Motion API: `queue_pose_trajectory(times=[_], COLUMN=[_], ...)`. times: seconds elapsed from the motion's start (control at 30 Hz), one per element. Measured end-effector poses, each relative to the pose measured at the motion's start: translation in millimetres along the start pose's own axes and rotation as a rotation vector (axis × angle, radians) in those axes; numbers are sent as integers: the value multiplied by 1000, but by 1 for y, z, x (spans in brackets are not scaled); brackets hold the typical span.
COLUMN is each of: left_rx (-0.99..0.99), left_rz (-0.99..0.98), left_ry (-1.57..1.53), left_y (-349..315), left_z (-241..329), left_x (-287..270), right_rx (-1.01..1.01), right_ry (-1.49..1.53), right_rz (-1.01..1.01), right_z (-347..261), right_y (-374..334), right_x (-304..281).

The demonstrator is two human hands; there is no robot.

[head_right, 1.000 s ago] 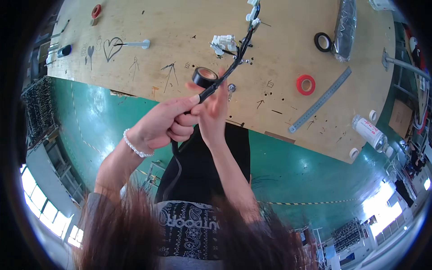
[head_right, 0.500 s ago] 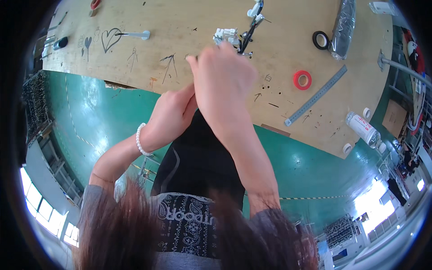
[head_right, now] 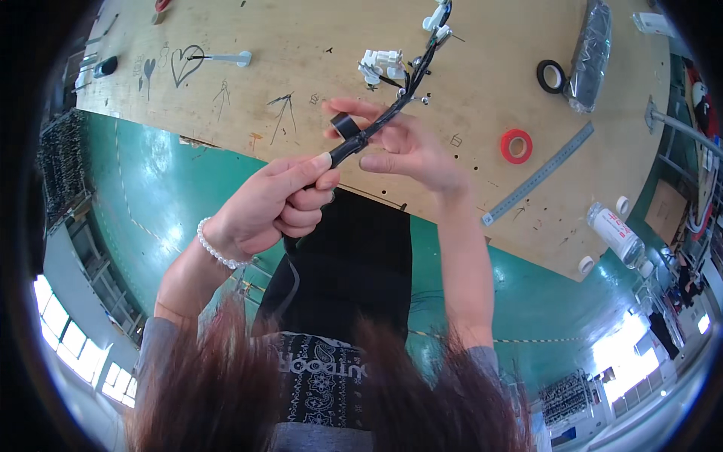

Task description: Apply electrical tape to segments of a wire harness to group and organize multiple colored wires.

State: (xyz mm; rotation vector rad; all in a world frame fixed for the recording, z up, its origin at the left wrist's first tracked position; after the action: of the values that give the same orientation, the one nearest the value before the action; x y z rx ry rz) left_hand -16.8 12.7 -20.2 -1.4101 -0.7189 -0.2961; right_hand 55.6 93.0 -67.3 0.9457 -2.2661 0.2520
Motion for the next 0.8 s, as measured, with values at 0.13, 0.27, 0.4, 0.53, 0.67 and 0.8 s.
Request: queue_pose_trajectory(times=[0.13, 0.27, 0.4, 0.53, 0.67, 0.8], left_rx=[77, 131, 460, 689, 701, 702], left_rz=[24, 88, 386, 718, 692, 720], left_ry=[27, 29, 473, 879, 842, 850], left_y=[-1, 0, -2, -12, -7, -5], left_z=[3, 0, 15, 17, 9, 6], left_x=[0, -3, -4, 5, 9, 11], right_rx=[135, 140, 353, 305, 274, 81], right_ry=[-307, -352, -298, -52, -426, -246], right_rz=[-174, 10, 373, 352, 569, 465], right_z=[2, -24, -35, -33, -15, -3], right_y=[6, -5, -51, -61, -45, 0], right_x=[-9, -12, -21, 5, -11, -4])
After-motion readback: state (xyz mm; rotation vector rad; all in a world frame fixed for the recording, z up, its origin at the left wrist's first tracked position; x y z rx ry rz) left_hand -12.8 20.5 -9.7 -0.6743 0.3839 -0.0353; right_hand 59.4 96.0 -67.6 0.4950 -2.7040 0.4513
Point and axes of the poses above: each hand's wrist, its own y-axis towards the middle knuckle, its own x-axis out of the palm, z = x × y, the point moved 10 cm from there along y, towards the middle knuckle, and after that the axes turned 13 degrees about -x, right-handed, at the moved point
